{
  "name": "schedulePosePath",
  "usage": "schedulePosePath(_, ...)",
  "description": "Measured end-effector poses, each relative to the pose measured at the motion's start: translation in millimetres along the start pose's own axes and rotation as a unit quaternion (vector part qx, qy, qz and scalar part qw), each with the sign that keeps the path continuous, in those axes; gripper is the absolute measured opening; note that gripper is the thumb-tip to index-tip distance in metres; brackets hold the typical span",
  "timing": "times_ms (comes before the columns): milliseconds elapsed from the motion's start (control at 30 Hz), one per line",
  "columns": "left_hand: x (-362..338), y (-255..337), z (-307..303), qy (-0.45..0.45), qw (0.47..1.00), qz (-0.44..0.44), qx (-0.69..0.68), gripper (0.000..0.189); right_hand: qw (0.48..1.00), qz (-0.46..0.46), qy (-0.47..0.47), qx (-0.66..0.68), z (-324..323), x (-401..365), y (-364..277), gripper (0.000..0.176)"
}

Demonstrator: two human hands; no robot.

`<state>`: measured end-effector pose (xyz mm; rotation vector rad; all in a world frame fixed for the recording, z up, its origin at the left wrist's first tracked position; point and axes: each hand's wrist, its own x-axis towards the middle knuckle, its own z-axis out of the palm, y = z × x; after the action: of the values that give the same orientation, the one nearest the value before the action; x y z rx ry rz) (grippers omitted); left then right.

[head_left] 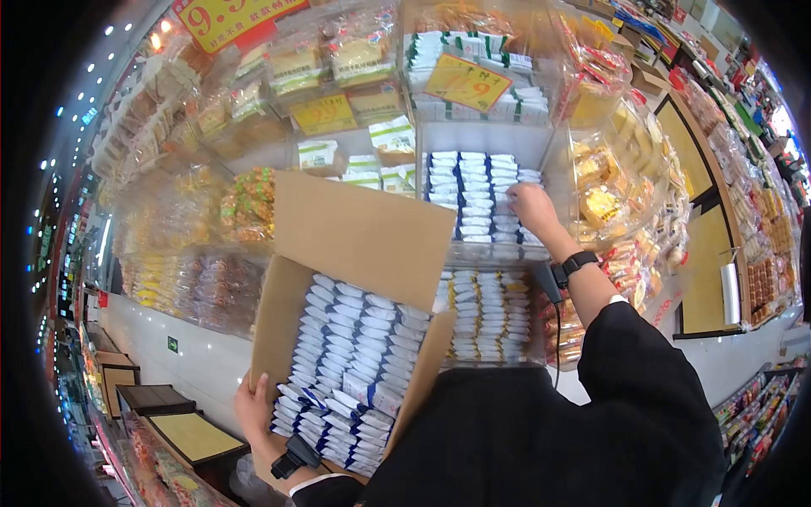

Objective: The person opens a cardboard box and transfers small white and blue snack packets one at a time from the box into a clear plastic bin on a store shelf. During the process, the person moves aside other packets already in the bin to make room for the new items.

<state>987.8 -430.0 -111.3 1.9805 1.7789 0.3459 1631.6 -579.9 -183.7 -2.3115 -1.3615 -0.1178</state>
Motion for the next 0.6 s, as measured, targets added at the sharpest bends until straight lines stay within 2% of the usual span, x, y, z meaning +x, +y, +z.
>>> schedulePosePath(67,-2,5,-2,0.01,1.0,0.01,0.007,0.042,0.999,-0.01,-0.002,-0.044,3,4,0,0.019)
schedulePosePath(367,-3,6,-1,0.001,1.0,0.007,-0.019,0.04,0.992,-0.071,0.099,-0.009,6,-4,10,0.017)
schedulePosePath(600,1,-1,0,0.002,0.999,0.022,-0.025,0.041,0.994,-0.064,0.083,-0.03,2,-2,4,0.019)
